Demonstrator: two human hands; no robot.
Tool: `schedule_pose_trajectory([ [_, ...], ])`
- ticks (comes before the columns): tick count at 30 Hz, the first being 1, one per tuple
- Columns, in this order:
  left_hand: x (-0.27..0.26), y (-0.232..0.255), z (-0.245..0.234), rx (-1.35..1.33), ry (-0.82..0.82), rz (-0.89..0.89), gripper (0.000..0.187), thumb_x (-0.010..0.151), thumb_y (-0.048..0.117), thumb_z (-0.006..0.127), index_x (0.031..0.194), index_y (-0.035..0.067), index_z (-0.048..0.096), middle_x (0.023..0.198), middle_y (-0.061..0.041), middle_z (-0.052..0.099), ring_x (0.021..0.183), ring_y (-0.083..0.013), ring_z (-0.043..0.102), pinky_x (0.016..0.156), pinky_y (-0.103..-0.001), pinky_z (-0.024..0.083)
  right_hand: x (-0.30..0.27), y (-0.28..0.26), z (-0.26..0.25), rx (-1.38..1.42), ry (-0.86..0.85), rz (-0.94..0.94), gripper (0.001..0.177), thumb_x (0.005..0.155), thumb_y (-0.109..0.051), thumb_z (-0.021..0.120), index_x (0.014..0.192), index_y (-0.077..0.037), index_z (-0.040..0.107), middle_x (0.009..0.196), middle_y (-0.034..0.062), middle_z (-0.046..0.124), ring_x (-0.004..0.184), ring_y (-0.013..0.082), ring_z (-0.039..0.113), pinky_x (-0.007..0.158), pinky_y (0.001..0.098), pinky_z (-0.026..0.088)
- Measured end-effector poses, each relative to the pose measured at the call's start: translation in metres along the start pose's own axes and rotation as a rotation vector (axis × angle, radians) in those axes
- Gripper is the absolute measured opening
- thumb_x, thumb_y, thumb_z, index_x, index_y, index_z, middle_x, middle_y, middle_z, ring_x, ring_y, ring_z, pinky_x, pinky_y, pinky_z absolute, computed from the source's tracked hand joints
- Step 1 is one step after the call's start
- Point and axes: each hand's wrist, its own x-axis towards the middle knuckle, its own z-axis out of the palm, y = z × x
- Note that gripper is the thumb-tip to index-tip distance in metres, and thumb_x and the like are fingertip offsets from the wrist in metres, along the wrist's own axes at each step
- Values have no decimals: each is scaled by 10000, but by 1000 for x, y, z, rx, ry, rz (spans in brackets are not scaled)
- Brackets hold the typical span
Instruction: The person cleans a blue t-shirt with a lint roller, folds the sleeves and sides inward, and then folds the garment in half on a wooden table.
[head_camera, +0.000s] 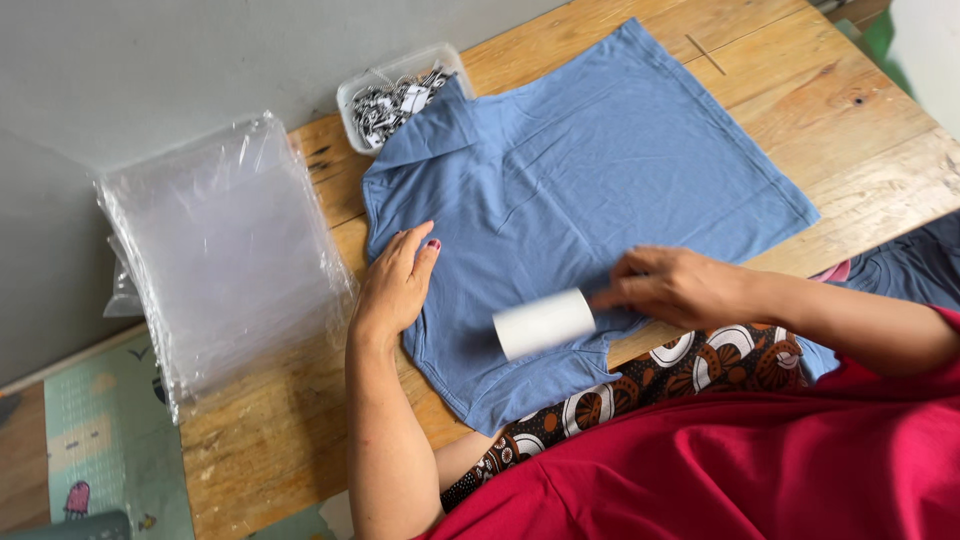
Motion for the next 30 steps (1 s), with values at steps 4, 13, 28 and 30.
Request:
schedule_pose_trajectory([
  [4, 2, 0, -4, 13, 109, 0, 404, 1107, 331, 484, 1381, 69, 624, 1262, -225, 663, 1253, -415, 606, 1110, -509, 428, 22, -38, -29, 151, -170, 5, 313, 913, -90, 622, 1168, -165, 786, 931, 128, 722, 845, 282, 756, 743, 401, 630],
  [13, 10, -27, -14, -62, 306, -54, 426, 1127, 387, 403, 1351, 113, 640, 1148, -267, 710, 1121, -472, 641, 1009, -540, 489, 80, 34, 32, -147, 250, -141, 305, 991, -145, 600, 1274, -131, 710, 980, 139, 608, 863, 332, 673, 768, 442, 569],
  [28, -9, 13, -44, -286, 573, -115, 430, 1118, 352, 376, 1488, 185, 516, 1317, -173, 678, 1295, -405, 585, 1084, -525, 468, 132, 24, 75, -169, 380, -59, 312, 991, -191, 597, 1281, -211, 709, 975, 124, 632, 870, 330, 697, 775, 447, 582],
  [30, -12, 13, -42, -328, 616, -157, 464, 1122, 424, 321, 1485, 222, 526, 1325, -126, 677, 1310, -357, 582, 1081, -483, 478, 119, -6, 71, 55, 173, -243, 324, 973, -156, 584, 1259, -210, 725, 984, 129, 634, 886, 318, 702, 797, 417, 592],
])
